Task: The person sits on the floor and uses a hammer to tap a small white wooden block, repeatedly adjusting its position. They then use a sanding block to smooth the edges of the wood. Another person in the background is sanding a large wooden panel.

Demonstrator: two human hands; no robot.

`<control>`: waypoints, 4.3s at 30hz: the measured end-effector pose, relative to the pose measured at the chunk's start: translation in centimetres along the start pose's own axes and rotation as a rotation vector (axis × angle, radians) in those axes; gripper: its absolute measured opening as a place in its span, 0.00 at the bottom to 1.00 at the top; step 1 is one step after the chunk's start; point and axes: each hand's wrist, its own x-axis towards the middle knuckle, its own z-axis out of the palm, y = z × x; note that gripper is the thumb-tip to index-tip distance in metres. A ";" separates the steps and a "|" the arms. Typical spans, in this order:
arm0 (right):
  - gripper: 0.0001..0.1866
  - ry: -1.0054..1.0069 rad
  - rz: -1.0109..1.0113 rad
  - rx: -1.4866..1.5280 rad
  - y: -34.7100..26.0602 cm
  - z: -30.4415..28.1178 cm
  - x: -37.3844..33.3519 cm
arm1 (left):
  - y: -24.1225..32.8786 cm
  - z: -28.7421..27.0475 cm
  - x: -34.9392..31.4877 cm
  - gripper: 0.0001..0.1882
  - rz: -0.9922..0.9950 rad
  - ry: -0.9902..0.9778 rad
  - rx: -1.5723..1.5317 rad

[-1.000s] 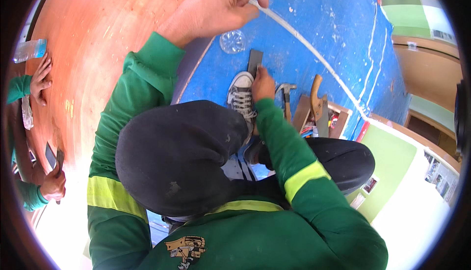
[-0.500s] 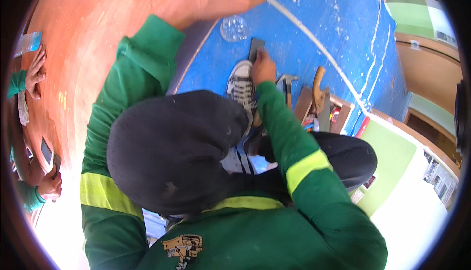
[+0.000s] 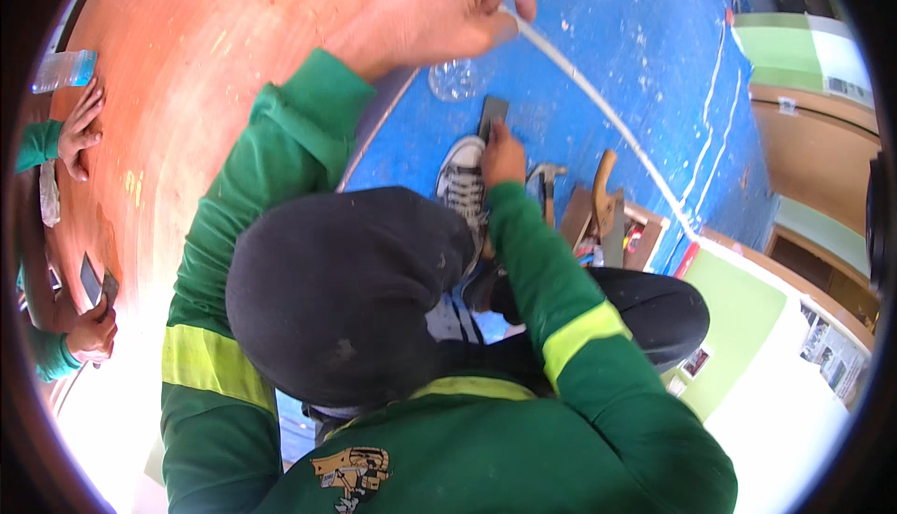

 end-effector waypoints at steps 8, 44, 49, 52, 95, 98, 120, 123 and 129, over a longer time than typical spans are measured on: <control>0.17 -0.006 0.039 -0.017 -0.3 0.3 0.1 | 1.3 -1.2 0.0 0.09 -0.061 -0.070 -0.097; 0.17 0.074 -0.062 0.007 0.0 1.0 1.3 | -0.1 -0.6 0.3 0.10 0.092 0.017 -0.005; 0.18 0.030 -0.015 -0.016 1.0 1.0 -2.9 | 0.7 -1.0 -0.1 0.10 -0.014 -0.030 -0.055; 0.18 0.038 -0.020 -0.021 0.7 0.8 -1.8 | 0.8 -1.5 0.3 0.10 0.011 -0.055 0.050; 0.17 0.042 -0.021 -0.018 0.0 0.7 0.3 | -0.4 -1.1 0.4 0.12 0.107 0.005 0.115; 0.17 0.046 -0.041 -0.023 0.9 1.0 -1.8 | -0.6 -0.8 0.2 0.12 0.087 0.002 0.104; 0.16 0.024 -0.023 -0.081 1.3 1.2 -3.4 | -0.6 -0.9 0.6 0.12 0.131 0.032 0.112; 0.17 0.042 -0.073 -0.045 1.2 1.2 0.1 | -0.6 -0.5 0.3 0.12 0.128 0.035 0.104; 0.19 0.048 -0.079 -0.007 2.5 1.9 -2.0 | -0.5 -0.8 0.3 0.11 0.069 -0.004 0.046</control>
